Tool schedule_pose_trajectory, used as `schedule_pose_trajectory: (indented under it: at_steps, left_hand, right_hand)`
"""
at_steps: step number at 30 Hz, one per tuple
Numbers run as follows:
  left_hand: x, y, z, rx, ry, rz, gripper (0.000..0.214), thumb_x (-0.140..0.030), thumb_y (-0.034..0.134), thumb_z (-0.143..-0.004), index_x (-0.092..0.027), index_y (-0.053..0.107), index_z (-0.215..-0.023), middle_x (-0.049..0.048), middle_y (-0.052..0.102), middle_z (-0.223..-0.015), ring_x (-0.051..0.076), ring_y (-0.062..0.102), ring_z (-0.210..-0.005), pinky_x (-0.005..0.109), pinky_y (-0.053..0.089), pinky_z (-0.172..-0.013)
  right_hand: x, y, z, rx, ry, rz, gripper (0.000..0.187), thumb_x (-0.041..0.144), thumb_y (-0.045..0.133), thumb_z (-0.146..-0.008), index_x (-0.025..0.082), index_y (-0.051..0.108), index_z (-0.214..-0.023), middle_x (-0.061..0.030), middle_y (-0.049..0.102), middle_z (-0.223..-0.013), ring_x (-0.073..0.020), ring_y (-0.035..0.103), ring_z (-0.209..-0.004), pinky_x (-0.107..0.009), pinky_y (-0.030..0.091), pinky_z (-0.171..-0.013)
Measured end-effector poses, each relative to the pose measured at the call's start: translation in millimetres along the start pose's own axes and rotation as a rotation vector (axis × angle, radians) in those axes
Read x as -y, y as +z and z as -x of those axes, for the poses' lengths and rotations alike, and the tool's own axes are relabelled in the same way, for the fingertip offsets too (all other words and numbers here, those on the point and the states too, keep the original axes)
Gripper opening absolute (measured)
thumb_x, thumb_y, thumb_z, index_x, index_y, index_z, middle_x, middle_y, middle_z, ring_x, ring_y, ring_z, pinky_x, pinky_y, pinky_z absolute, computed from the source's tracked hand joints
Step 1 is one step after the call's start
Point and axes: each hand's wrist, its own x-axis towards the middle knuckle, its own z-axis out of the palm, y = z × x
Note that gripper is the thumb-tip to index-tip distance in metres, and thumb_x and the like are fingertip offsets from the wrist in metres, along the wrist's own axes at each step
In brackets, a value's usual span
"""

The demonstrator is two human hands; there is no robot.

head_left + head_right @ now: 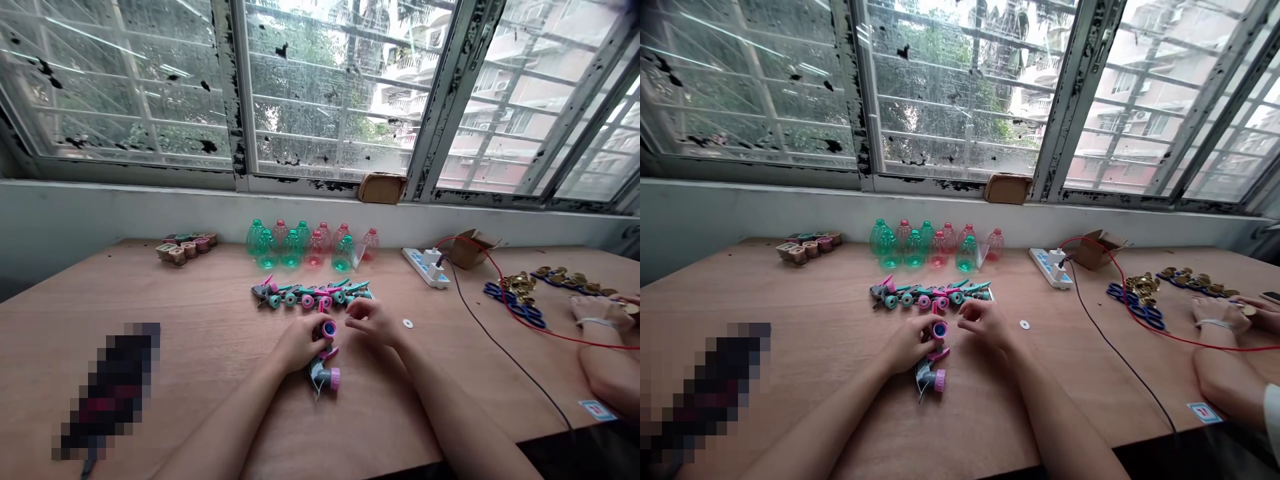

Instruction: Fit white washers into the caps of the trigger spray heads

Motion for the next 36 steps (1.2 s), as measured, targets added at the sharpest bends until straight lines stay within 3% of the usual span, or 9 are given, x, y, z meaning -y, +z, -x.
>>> schedule_pose_trajectory:
  at_steps: [4,7,17,26,36]
  left_hand:
    - [1,0.3,-1,-0.009,0.021,-0.013,0.029,-0.018,0.059,-0.076,-0.020,0.064,-0.104,0.0012,0.067,-0.094,0.015,0.058,-0.081,0.022,0.043,-0.071]
    - [2,0.4,-1,-0.008,0.043,-0.022,0.029,-0.018,0.059,-0.076,-0.021,0.065,-0.104,0.0013,0.068,-0.093,0.015,0.059,-0.081,0.022,0.043,-0.070]
    - [5,3.5,-2,-0.011,0.070,-0.010,0.040,-0.014,0.058,-0.077,-0.020,0.062,-0.116,0.0020,0.069,-0.098,0.016,0.060,-0.080,0.023,0.044,-0.070]
    - [3,0.9,-1,0.002,0.079,0.003,0.029,-0.015,0.059,-0.076,-0.020,0.065,-0.104,0.0016,0.069,-0.094,0.016,0.061,-0.083,0.023,0.043,-0.070]
    - [-1,3.1,-1,0.003,0.067,0.045,0.021,-0.015,0.057,-0.078,-0.018,0.067,-0.097,0.0014,0.070,-0.087,0.015,0.061,-0.078,0.022,0.042,-0.068]
  right_hand:
    - [20,12,1,-0.120,-0.045,-0.125,0.020,0.036,0.072,-0.073,0.019,0.063,-0.077,-0.0009,0.064,-0.070,-0.0142,0.057,-0.064,-0.026,0.045,-0.059]
    - [27,18,1,-0.073,-0.107,-0.111,0.017,0.035,0.070,-0.076,0.019,0.068,-0.076,-0.0030,0.066,-0.074,-0.0149,0.059,-0.066,-0.027,0.047,-0.061]
    - [20,30,1,-0.068,-0.200,-0.012,0.016,0.032,0.066,-0.082,0.020,0.072,-0.092,-0.0042,0.066,-0.081,-0.0116,0.057,-0.062,-0.022,0.046,-0.053]
    - [22,32,3,-0.063,-0.255,0.047,0.014,0.031,0.066,-0.082,0.021,0.075,-0.084,-0.0046,0.063,-0.081,-0.0113,0.055,-0.063,-0.022,0.042,-0.051]
    - [22,32,2,-0.092,-0.199,0.076,0.014,0.032,0.069,-0.079,0.019,0.075,-0.077,-0.0032,0.063,-0.070,-0.0091,0.050,-0.054,-0.021,0.038,-0.048]
